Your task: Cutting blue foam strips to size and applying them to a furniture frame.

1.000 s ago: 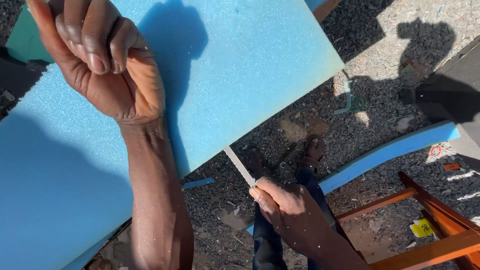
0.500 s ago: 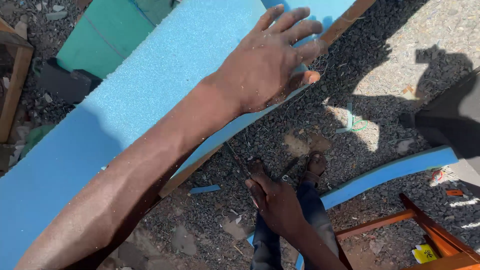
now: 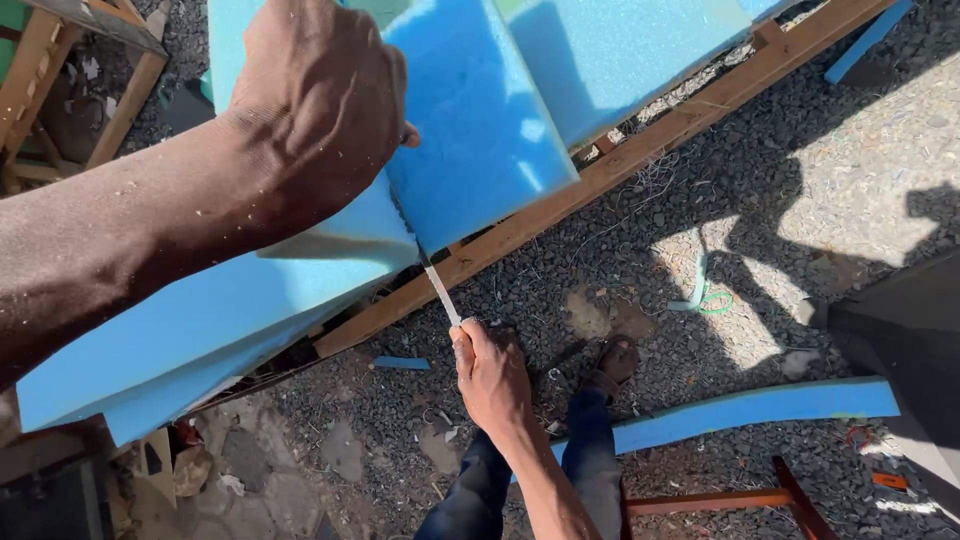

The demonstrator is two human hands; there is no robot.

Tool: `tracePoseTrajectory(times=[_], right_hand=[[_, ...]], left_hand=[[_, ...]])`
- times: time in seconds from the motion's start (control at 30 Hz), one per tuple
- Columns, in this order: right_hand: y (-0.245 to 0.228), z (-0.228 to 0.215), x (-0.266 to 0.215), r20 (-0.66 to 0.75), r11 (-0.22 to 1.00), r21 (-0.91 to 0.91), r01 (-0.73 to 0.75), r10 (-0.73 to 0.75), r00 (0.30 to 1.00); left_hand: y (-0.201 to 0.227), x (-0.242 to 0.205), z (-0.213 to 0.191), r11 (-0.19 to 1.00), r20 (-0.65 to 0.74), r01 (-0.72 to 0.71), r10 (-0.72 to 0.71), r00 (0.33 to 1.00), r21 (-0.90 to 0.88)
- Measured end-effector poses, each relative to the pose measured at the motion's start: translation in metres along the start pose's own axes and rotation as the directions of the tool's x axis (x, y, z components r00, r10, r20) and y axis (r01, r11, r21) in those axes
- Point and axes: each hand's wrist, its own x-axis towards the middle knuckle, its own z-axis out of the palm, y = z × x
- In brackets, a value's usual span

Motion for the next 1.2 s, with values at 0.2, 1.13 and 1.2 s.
tracePoseTrajectory(times=[0.2,1.13,1.2], right_hand=[[0.000,-0.023,0.001,-0.193,0.928,0.222,0.298,-0.258,0.947],[-0.033,-0.022,0.090,0.059,0.986,-0.002,0.168,-0.168,0.984],[-0.041,-0.030,0.057,0.086,0.978,-0.023,0.205,-0.203,0.975]], left_hand=[[0.005,-0.038,0.045,0.926,-0.242,0.247,-0.319,0.916,-0.286],[0.058,-0.161,0.150,-0.862,0.843,0.506,0.250,0.477,-0.031],[0.062,-0.166,0.163,-0.870,0.831,0.490,0.227,0.508,-0.062]])
